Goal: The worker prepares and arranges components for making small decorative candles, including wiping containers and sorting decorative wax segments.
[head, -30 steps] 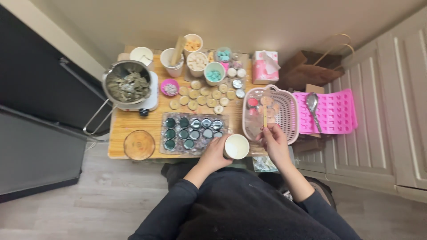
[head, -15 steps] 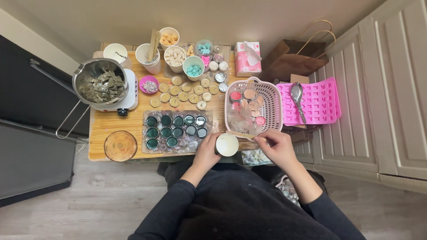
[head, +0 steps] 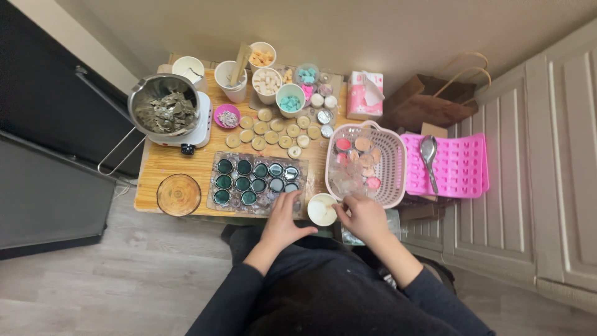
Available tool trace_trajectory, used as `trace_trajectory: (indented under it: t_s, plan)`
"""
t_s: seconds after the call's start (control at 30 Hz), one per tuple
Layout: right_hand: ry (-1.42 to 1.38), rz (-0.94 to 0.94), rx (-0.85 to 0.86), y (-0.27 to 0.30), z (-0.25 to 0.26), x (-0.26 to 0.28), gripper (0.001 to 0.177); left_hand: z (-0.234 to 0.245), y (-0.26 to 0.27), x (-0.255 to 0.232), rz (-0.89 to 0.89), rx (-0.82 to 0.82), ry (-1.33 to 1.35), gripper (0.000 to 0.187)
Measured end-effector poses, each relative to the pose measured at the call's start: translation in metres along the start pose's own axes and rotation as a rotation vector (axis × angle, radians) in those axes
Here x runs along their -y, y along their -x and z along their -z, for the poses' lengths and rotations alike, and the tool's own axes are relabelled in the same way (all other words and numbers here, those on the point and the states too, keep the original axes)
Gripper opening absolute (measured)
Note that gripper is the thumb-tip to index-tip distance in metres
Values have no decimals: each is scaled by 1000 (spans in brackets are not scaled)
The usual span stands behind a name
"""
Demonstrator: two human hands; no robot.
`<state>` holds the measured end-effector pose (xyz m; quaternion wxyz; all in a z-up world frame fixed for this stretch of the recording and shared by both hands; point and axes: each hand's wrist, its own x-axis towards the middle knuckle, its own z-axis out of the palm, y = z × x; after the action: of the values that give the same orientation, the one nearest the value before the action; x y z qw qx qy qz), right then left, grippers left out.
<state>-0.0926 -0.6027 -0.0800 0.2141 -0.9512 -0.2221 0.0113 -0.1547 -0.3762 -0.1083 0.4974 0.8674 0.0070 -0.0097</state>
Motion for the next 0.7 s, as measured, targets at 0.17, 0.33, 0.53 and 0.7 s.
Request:
trace_trajectory:
  t_s: [0.17, 0.33, 0.53, 0.7]
  plan:
    - [11, -77, 26, -5, 10, 11, 36, 37, 10, 6, 45, -156, -53, 88]
    - [126, -181, 37, -14, 20, 26, 40, 84, 9, 40, 37, -393, -135, 57]
    - [-410, -106, 34, -46, -9, 91, 30, 186, 12, 61, 11, -692, -192, 40]
    - [-1390, -799, 529, -95, -79, 183, 17, 277, 15, 94, 87, -781, -381, 56]
